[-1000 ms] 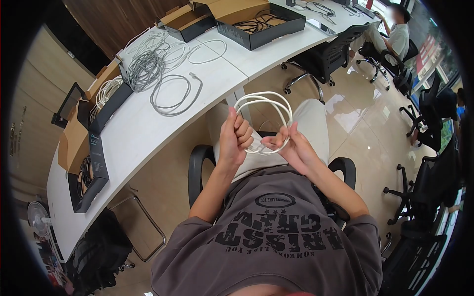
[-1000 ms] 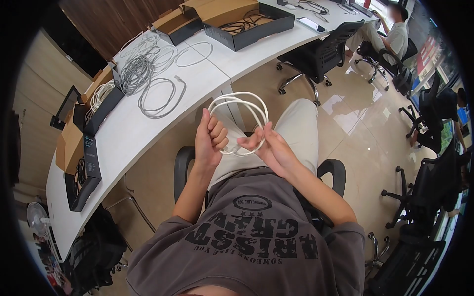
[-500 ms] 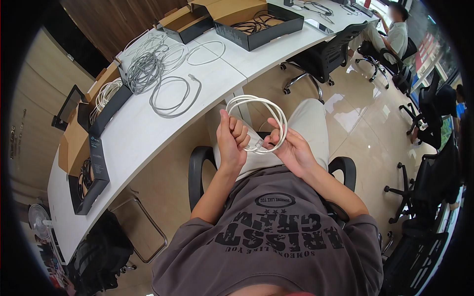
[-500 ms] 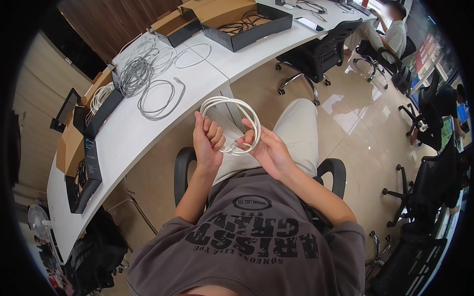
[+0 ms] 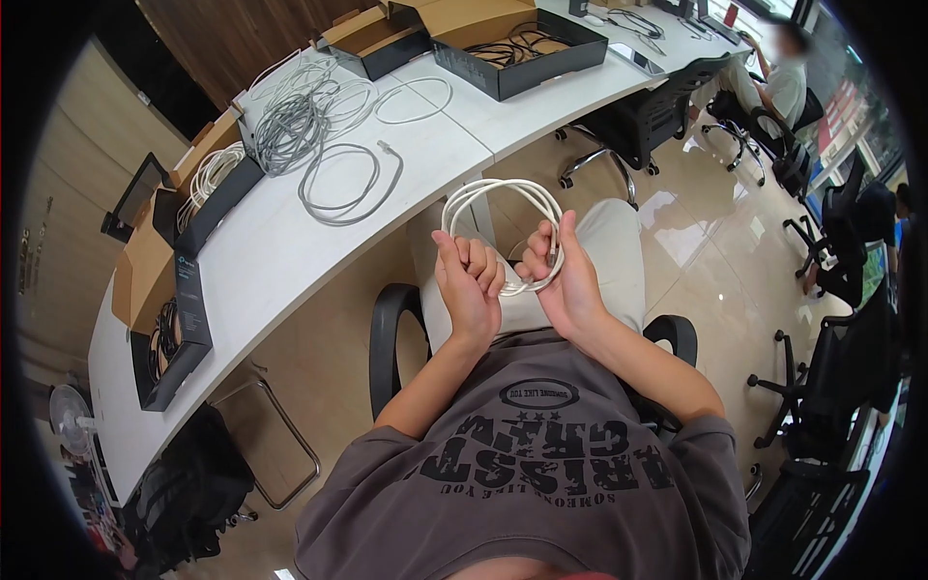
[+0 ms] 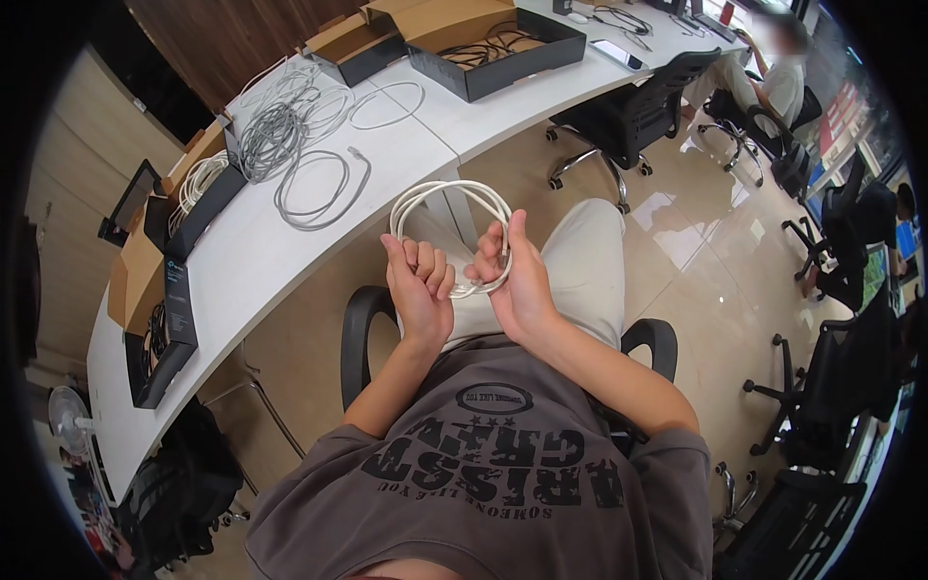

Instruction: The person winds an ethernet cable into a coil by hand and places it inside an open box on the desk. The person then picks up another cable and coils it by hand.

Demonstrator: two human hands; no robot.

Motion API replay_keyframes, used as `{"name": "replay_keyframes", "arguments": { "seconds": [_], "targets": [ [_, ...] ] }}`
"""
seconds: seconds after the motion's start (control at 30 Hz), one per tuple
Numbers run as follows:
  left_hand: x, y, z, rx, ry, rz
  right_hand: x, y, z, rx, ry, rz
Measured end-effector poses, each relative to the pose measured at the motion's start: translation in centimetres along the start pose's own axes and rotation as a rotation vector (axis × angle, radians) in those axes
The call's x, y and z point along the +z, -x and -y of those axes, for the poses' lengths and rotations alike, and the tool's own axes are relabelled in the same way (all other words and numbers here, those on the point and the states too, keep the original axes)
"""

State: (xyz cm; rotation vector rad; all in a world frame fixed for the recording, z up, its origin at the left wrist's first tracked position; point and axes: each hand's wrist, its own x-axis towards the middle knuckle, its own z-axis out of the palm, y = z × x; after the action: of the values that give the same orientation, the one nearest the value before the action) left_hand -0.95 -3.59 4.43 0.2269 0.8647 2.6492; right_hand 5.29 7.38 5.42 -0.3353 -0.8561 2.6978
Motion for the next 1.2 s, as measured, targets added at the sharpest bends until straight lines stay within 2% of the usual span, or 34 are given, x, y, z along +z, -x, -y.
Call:
{"name": "replay_keyframes", "arguments": {
  "seconds": [0.1, 0.2, 0.3, 0.4, 0.57, 0.77, 0.93, 1.1, 1.2],
  "targets": [
    [0.4, -0.4, -0.5, 0.034, 0.005, -0.026, 1.8, -0.8, 0.6, -0.002, 0.019, -0.03],
    [-0.5, -1.2, -1.8, 0.095, -0.086, 0.087, 2.4, -2.9, 0.8, 0.03, 0.085, -0.033],
    [-1.9, -3.1, -4.0, 0.139, -0.22, 0.156, 4.6, -4.7, 1.0, 0.032, 0.122, -0.021],
    [-3.1, -5.2, -7.2, 0.32, -0.524, 0.204, 7.0, -6.8, 0.7, 0.034, 0.225, 0.013],
    [-5.2, -7.7, -13.8, 0.377, -0.917, 0.014, 11.4, -11.7, -1.8, 0.149, 0.343, 0.089],
    [-9.4, -11.1, -21.5, 0.448, -0.904, -0.099, 18.2, -18.9, -6.7, 0.25, 0.466, 0.232],
    [-13.1, -15.7, -28.5, 0.525, -1.095, -0.193, 25.4, -25.7, -11.9, 0.192, 0.505, 0.348],
    [-17.5, -20.5, -36.3, 0.593, -1.302, -0.346, 31.8, -34.4, -18.9, 0.257, 0.565, 0.486],
    [-20.8, -22.9, -40.2, 0.619, -1.273, -0.461, 36.1, -37.5, -23.1, 0.296, 0.591, 0.563]
  ]
}}
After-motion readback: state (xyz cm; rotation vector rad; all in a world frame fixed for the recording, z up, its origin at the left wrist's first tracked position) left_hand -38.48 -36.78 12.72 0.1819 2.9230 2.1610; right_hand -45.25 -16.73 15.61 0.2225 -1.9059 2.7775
